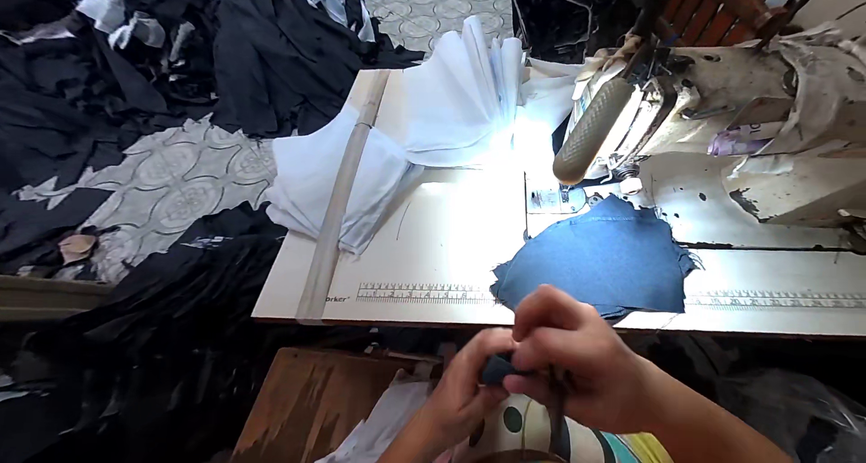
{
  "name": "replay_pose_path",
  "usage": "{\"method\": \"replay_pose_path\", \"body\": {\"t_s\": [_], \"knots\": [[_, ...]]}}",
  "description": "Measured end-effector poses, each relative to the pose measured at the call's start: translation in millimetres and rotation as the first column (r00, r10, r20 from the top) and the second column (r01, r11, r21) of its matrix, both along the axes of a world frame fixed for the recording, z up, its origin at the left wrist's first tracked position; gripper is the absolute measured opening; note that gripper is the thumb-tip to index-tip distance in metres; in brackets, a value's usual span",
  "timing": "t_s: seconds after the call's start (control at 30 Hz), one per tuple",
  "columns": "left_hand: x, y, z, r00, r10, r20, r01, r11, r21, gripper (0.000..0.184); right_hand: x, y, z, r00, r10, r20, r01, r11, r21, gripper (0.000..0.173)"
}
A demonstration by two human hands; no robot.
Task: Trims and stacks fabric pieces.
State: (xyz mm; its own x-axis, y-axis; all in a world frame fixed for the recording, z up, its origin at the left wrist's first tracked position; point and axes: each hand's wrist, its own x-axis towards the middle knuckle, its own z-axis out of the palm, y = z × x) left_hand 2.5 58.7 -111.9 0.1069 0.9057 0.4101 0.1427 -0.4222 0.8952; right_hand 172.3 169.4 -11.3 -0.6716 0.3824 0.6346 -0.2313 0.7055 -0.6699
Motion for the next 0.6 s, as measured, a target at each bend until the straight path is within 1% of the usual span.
{"method": "replay_pose_path", "body": {"t_s": [0.03,0.07,0.1,0.13,0.17,0.2,0.23,0.27,0.3,0.33,0.37,0.4,0.43,0.47,0.5,0.53,0.57,0.6], "knots": [[-4.6,-11.0,-20.7,0.991,0.032,-0.133,-0.042,0.997,-0.068,0.032,10.6,1.9,6.5,0.999,-0.026,-0.018,0.027,0.999,0.022,0.016],[-13.0,-23.2,-43.9,0.954,0.084,-0.287,-0.127,0.983,-0.134,0.028,21.9,4.6,12.6,0.997,-0.062,-0.041,0.063,0.998,0.030,0.017],[-24.4,-35.6,-66.0,0.899,0.106,-0.424,-0.218,0.950,-0.223,0.025,33.4,8.1,17.3,0.993,-0.098,-0.065,0.100,0.995,0.022,0.017],[-36.6,-47.6,-83.0,0.854,0.099,-0.510,-0.309,0.886,-0.347,0.025,44.4,12.7,20.0,0.987,-0.136,-0.083,0.136,0.991,0.002,0.017],[-47.3,-58.4,-92.2,0.831,0.124,-0.543,-0.400,0.811,-0.426,0.028,54.0,18.1,20.4,0.979,-0.181,-0.088,0.180,0.983,-0.024,0.015],[-54.7,-65.0,-89.0,0.810,0.206,-0.549,-0.478,0.774,-0.415,0.029,62.4,24.3,19.3,0.968,-0.232,-0.094,0.228,0.972,-0.053,0.013],[-60.3,-67.5,-73.2,0.793,0.295,-0.534,-0.519,0.785,-0.338,0.031,71.0,29.1,18.2,0.952,-0.286,-0.110,0.276,0.956,-0.099,0.011],[-66.1,-67.5,-48.1,0.807,0.348,-0.478,-0.502,0.830,-0.244,0.033,81.0,31.9,18.2,0.929,-0.343,-0.137,0.322,0.933,-0.159,0.012],[-73.0,-64.1,-20.2,0.849,0.354,-0.393,-0.433,0.892,-0.132,0.036,92.0,33.6,20.1,0.895,-0.414,-0.166,0.374,0.899,-0.225,0.014],[-80.7,-56.2,8.7,0.904,0.289,-0.316,-0.319,0.946,-0.048,0.035,103.4,36.1,22.5,0.842,-0.501,-0.199,0.436,0.851,-0.293,0.012],[-88.0,-46.4,34.5,0.949,0.215,-0.229,-0.219,0.976,0.007,0.029,114.6,40.7,23.9,0.780,-0.586,-0.218,0.498,0.793,-0.351,0.011],[-94.2,-36.4,52.3,0.984,0.137,-0.118,-0.133,0.990,0.040,0.022,126.3,49.4,22.5,0.728,-0.649,-0.223,0.545,0.744,-0.386,0.014],[-97.3,-27.2,61.8,0.997,0.079,0.002,-0.079,0.996,0.030,0.019,136.4,61.2,17.4,0.699,-0.683,-0.212,0.587,0.717,-0.375,0.017],[-97.2,-19.3,63.0,0.991,0.086,0.099,-0.085,0.996,-0.017,0.017,140.3,73.1,11.4,0.683,-0.706,-0.187,0.632,0.700,-0.334,0.016],[-93.6,-11.9,58.9,0.981,0.148,0.127,-0.138,0.987,-0.081,0.014,138.9,82.5,4.9,0.659,-0.742,-0.119,0.701,0.664,-0.258,0.013],[-87.4,-4.6,50.3,0.968,0.243,0.069,-0.234,0.965,-0.120,0.009,135.6,89.8,-4.4,0.622,-0.783,-0.017,0.772,0.616,-0.154,0.013],[-80.1,1.9,39.3,0.935,0.344,-0.083,-0.352,0.931,-0.099,0.006,133.1,96.9,-17.0,0.573,-0.812,0.113,0.819,0.572,-0.037,0.021],[-72.2,6.4,29.0,0.870,0.420,-0.257,-0.444,0.895,-0.040,0.013,131.4,101.9,-29.6,0.496,-0.822,0.282,0.840,0.536,0.084,0.027]]}}
